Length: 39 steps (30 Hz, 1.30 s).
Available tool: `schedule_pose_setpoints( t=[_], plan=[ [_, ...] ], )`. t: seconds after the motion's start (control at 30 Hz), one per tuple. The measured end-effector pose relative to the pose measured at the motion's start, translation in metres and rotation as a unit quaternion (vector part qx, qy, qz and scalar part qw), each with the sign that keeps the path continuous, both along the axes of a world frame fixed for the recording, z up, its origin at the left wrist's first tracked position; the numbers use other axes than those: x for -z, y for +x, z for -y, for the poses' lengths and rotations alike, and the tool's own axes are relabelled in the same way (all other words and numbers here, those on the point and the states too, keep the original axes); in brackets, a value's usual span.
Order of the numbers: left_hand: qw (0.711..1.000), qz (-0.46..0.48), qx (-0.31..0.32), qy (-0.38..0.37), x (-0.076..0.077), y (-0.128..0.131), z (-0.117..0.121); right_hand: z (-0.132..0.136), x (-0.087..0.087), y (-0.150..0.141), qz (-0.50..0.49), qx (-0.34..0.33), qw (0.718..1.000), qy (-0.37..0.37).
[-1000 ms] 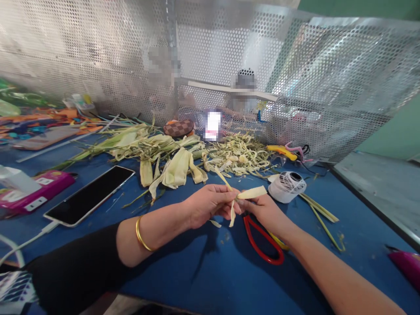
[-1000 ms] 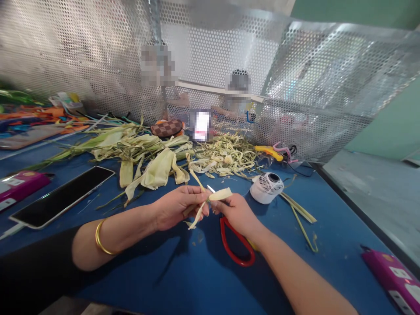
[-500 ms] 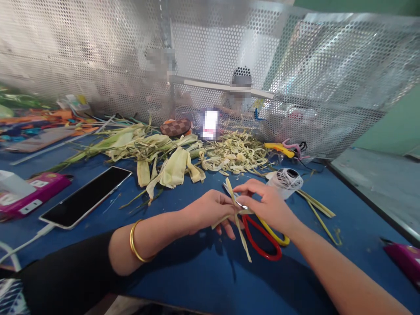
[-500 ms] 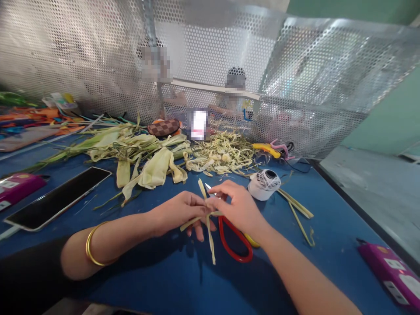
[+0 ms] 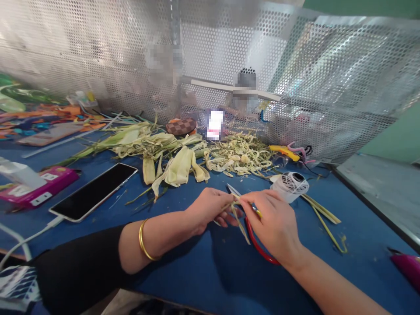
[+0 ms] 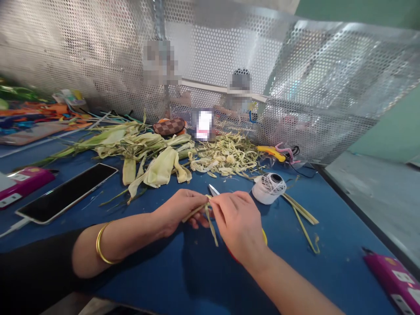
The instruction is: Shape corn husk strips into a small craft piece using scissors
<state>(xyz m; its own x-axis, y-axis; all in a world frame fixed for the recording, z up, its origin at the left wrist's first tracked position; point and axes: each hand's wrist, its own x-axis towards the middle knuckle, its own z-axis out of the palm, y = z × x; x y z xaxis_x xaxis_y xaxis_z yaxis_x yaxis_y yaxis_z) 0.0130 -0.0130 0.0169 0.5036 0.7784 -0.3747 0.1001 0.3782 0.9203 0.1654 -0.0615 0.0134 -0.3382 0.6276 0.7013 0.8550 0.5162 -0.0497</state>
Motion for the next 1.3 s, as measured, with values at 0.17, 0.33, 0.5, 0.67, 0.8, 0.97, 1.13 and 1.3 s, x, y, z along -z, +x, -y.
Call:
schedule_pose_setpoints(
  t=[0.17, 0.33, 0.5, 0.67, 0.8, 0.97, 1.13, 1.3],
  plan=[
    [0.996, 0.064, -0.029, -0.047, -0.002, 0.002, 0.002, 0.004, 0.002, -0.008, 0.064, 0.01, 0.997, 0.047],
    [0.989, 0.107, -0.053, -0.09, -0.001, 0.002, 0.002, 0.004, 0.005, -0.01, 0.123, 0.008, 0.991, 0.047],
    [0.981, 0.128, -0.056, -0.133, 0.001, 0.002, -0.002, 0.001, 0.007, -0.007, 0.127, 0.011, 0.989, 0.07],
    [0.985, 0.15, -0.036, -0.073, 0.005, 0.002, -0.002, 0.001, 0.005, -0.006, 0.155, -0.007, 0.984, 0.093],
    [0.987, 0.15, -0.042, -0.046, 0.007, 0.001, -0.002, 0.003, 0.005, -0.012, 0.181, -0.038, 0.976, 0.118],
    [0.99, 0.129, -0.028, -0.041, 0.008, 0.0, 0.001, 0.003, 0.013, -0.019, 0.239, -0.08, 0.965, 0.077],
    [0.991, 0.113, -0.038, -0.055, 0.005, 0.0, -0.001, -0.001, 0.01, -0.01, 0.044, -0.068, 0.997, 0.018],
    [0.99, 0.126, -0.028, -0.062, 0.0, -0.003, -0.006, -0.011, 0.007, 0.004, -0.207, 0.034, 0.97, -0.126]
  ],
)
